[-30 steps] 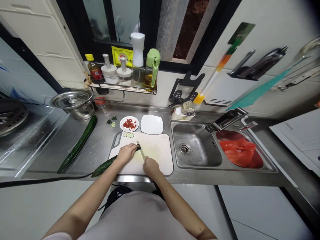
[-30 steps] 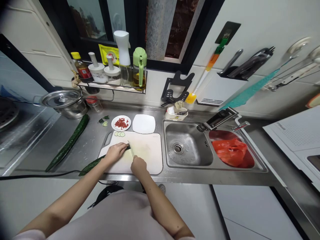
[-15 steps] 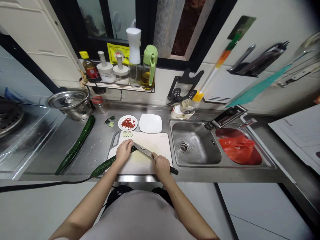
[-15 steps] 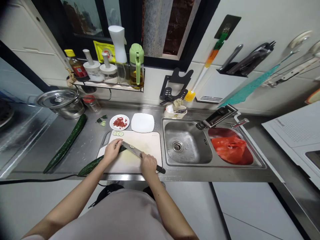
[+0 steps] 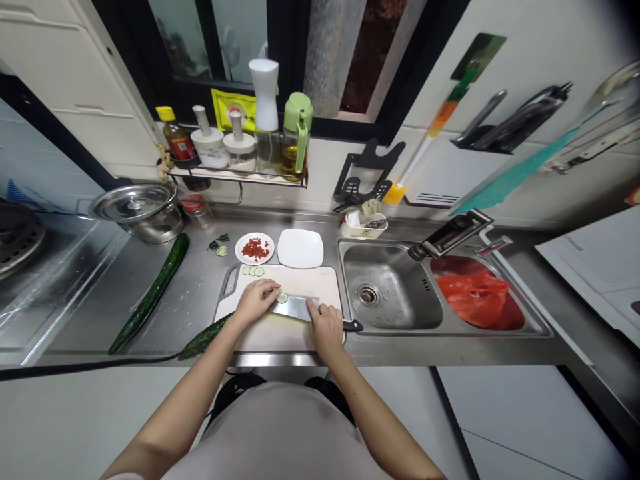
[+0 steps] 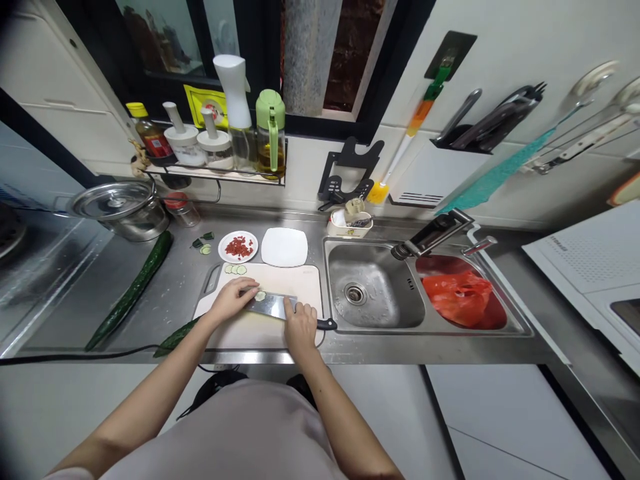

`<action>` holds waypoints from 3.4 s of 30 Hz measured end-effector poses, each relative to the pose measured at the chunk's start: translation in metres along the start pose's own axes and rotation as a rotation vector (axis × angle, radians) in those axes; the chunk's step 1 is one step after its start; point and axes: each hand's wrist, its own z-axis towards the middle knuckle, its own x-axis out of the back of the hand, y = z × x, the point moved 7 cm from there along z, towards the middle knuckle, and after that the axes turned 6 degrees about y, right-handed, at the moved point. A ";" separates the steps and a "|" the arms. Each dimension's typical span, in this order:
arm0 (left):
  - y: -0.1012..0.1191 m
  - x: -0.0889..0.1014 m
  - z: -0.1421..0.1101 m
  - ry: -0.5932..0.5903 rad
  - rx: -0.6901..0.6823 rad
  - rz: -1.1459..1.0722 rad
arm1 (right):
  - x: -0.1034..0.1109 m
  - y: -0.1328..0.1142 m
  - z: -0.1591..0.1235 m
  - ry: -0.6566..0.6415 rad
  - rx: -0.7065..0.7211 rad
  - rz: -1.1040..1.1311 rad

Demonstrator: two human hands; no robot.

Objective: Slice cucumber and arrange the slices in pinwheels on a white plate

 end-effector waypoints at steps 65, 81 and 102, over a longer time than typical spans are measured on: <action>-0.025 -0.007 -0.028 0.106 0.008 0.146 | -0.029 -0.015 0.022 -0.329 -0.070 0.358; -0.029 -0.016 -0.030 0.125 -0.062 0.197 | -0.019 -0.047 0.017 -0.429 -0.074 0.293; -0.023 -0.013 -0.029 0.149 -0.104 0.237 | -0.013 -0.062 0.008 -0.483 -0.061 0.283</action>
